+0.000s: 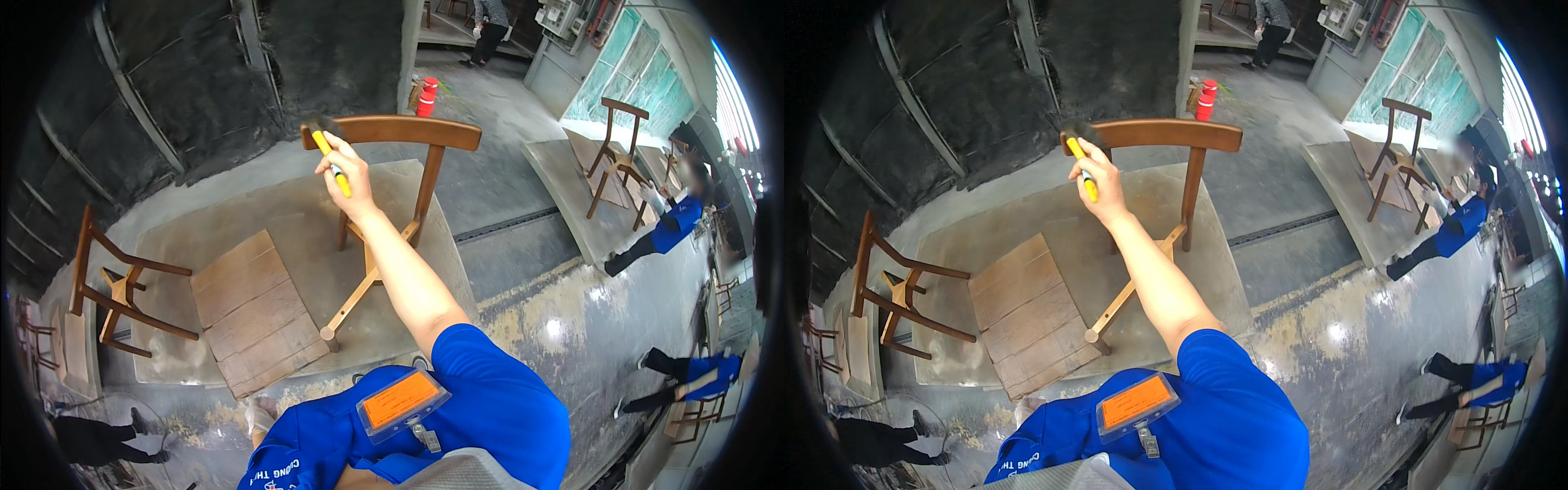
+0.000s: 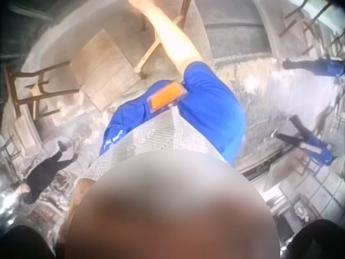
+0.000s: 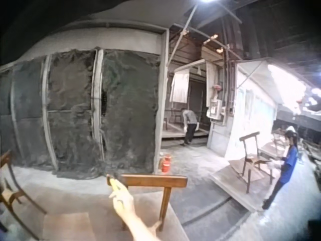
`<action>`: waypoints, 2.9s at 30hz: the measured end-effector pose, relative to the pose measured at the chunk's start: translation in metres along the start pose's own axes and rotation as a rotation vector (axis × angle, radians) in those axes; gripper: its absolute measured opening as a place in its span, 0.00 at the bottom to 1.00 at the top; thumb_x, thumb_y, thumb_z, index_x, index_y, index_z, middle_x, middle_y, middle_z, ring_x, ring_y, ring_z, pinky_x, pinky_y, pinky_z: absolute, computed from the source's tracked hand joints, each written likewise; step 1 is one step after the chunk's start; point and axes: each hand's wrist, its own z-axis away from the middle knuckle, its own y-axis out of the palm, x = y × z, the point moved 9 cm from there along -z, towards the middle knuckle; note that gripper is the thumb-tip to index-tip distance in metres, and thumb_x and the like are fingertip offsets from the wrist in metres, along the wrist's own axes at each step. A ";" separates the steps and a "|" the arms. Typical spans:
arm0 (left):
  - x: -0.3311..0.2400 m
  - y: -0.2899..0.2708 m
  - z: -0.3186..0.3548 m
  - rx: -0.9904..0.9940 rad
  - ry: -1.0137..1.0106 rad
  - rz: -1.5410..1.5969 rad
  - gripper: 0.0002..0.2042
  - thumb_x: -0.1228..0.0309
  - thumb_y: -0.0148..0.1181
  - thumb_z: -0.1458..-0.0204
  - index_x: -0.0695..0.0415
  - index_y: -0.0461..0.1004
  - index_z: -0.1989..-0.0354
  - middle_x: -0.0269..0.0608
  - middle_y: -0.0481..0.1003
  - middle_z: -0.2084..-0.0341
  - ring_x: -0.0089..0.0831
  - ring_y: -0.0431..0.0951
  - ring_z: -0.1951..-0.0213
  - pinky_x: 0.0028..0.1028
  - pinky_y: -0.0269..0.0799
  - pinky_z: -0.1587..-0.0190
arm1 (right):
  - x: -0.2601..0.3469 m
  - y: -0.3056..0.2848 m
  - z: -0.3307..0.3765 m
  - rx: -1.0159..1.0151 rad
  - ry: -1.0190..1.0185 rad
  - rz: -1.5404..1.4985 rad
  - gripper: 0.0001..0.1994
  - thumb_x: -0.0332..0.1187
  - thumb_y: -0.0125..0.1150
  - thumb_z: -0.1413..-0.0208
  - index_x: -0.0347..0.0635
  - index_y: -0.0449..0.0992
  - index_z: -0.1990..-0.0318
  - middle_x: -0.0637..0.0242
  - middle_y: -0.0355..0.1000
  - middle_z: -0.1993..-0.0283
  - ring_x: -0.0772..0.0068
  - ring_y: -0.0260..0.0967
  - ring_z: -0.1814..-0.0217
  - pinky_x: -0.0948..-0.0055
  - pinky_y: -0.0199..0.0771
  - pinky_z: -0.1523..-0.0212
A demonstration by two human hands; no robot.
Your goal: The person applies a finish to wooden chairs using a paintbrush. They hold the chair with one hand and brush the legs, seat, and backrest with the other, rotating the chair to reach all sides. The person works on multiple chairs in sequence within a workshop.
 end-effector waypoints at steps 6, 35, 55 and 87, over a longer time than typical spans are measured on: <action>0.034 0.009 -0.034 -0.078 -0.143 -0.408 0.13 0.60 0.58 0.31 0.57 0.78 0.63 0.37 0.78 0.73 0.33 0.80 0.72 0.31 0.74 0.70 | -0.018 -0.181 0.034 -0.808 0.117 0.508 0.06 0.19 0.61 0.45 0.41 0.80 0.70 0.50 0.77 0.36 0.56 0.74 0.32 0.59 0.73 0.34; 0.037 -0.043 -0.024 -0.142 -0.237 -0.853 0.10 0.66 0.58 0.33 0.58 0.78 0.66 0.39 0.77 0.74 0.31 0.76 0.73 0.35 0.73 0.70 | -0.177 -0.019 0.146 -0.842 0.543 -1.392 0.06 0.23 0.62 0.36 0.46 0.72 0.60 0.57 0.76 0.45 0.51 0.73 0.39 0.40 0.67 0.29; 0.018 0.057 -0.032 -0.068 -0.118 -0.914 0.10 0.67 0.59 0.35 0.58 0.78 0.67 0.38 0.77 0.75 0.29 0.75 0.73 0.34 0.73 0.70 | -0.216 0.002 0.254 -1.109 1.318 -0.854 0.16 0.15 0.61 0.41 0.47 0.71 0.51 0.53 0.74 0.47 0.43 0.74 0.41 0.30 0.75 0.39; 0.116 0.112 0.050 -0.154 -0.191 -0.834 0.08 0.69 0.62 0.37 0.61 0.77 0.58 0.42 0.79 0.73 0.33 0.79 0.75 0.33 0.77 0.71 | -0.190 -0.198 0.192 -1.216 0.864 -1.038 0.08 0.20 0.52 0.33 0.48 0.67 0.53 0.55 0.70 0.43 0.52 0.72 0.41 0.45 0.79 0.43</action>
